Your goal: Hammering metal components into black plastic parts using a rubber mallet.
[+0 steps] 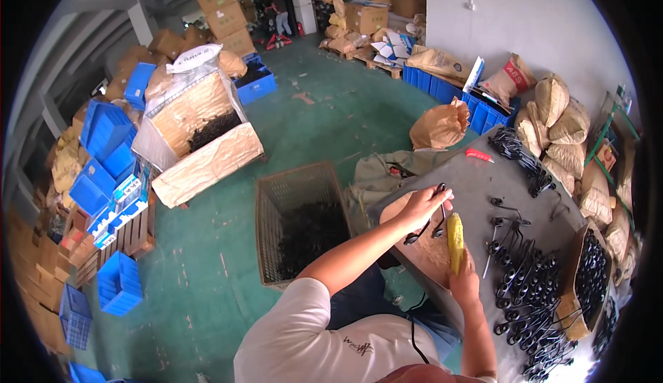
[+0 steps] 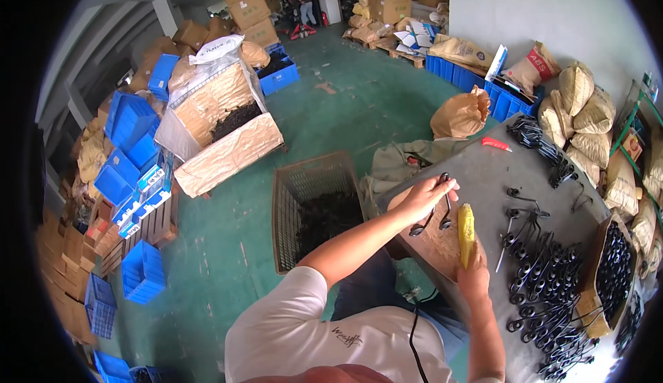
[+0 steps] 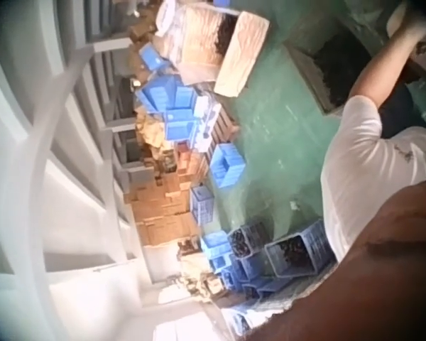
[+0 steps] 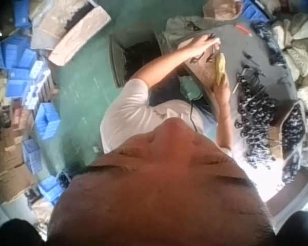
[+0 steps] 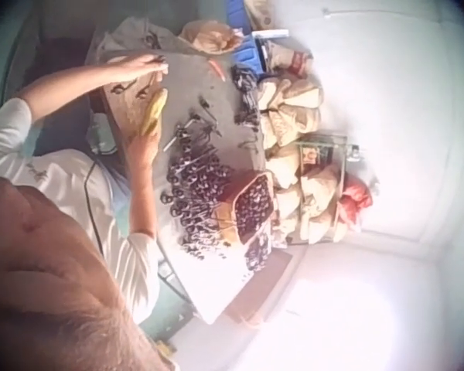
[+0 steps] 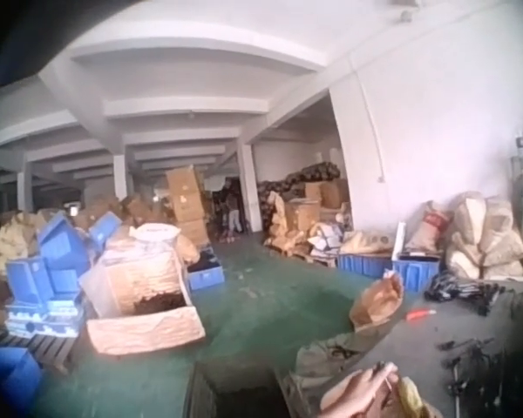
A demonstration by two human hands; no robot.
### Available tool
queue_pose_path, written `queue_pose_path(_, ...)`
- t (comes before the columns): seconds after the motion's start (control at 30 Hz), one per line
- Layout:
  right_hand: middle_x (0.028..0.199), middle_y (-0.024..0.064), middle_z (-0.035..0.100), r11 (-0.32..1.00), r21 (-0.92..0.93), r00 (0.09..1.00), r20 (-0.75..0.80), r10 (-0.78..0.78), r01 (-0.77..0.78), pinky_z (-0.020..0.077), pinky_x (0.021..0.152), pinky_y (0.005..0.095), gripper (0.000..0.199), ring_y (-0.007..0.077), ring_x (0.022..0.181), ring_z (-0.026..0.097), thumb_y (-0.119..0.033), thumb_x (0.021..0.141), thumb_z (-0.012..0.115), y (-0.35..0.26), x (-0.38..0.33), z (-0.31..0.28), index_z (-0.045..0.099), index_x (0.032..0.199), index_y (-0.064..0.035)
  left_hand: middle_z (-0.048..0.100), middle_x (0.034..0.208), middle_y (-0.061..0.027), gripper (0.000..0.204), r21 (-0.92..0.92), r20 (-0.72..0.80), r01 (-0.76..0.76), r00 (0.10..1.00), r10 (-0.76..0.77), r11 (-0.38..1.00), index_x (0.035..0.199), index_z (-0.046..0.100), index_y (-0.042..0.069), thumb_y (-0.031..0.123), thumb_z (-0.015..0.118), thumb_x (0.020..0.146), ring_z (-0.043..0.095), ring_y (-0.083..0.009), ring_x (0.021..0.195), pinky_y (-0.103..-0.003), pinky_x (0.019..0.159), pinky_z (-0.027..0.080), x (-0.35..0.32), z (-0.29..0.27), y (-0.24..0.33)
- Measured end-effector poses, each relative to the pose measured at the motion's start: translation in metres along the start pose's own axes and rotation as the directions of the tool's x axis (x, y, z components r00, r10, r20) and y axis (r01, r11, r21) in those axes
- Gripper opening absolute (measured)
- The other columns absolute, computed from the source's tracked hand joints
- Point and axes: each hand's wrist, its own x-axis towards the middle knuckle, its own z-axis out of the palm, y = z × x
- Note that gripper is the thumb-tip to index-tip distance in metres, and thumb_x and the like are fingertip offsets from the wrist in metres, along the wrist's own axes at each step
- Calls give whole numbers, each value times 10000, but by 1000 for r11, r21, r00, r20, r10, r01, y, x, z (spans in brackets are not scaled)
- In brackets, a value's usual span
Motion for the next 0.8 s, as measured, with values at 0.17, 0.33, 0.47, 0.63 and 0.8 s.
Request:
queue_pose_path(0.17,831,94,613,236,812,845,501,187,-534,481,612,331,433,228,685,595,-237,894,596,16,-7,-24,539,1244,11,699,888,-23,328,74,110,1,994,-9,997,1047,647,8,303,505,1035,593,-77,863,-249,801,459,6,-2,-21)
queue_pose_path(0.33,867,90,621,-536,752,846,518,123,-383,461,582,251,343,139,657,565,-241,937,579,-5,-29,-36,571,1160,20,675,841,-31,332,132,168,-54,985,31,990,1019,625,3,315,510,1031,597,-107,803,-279,760,472,7,-7,-23)
queue_pose_path(0.47,985,117,640,-569,740,772,577,265,-358,498,610,242,347,140,699,602,-155,934,597,-8,-36,-36,525,1239,-6,597,783,-33,309,407,154,-48,988,-17,912,981,577,31,340,566,998,566,-132,760,-312,726,469,5,-9,-8)
queue_pose_path(0.63,979,110,642,-53,859,819,503,278,-509,499,578,221,495,128,677,594,-66,916,547,-16,-43,-28,430,1396,-94,625,820,-71,288,397,177,-104,984,35,912,1006,577,28,316,573,997,559,-126,764,-323,724,474,6,-15,-19)
queue_pose_path(0.8,855,45,572,402,824,917,350,193,-399,421,548,213,652,84,637,510,-54,904,549,-55,-22,-54,310,1510,-60,683,823,-105,291,442,43,-97,995,87,892,1014,623,18,303,569,997,652,-166,754,-310,701,504,-6,-24,-13)
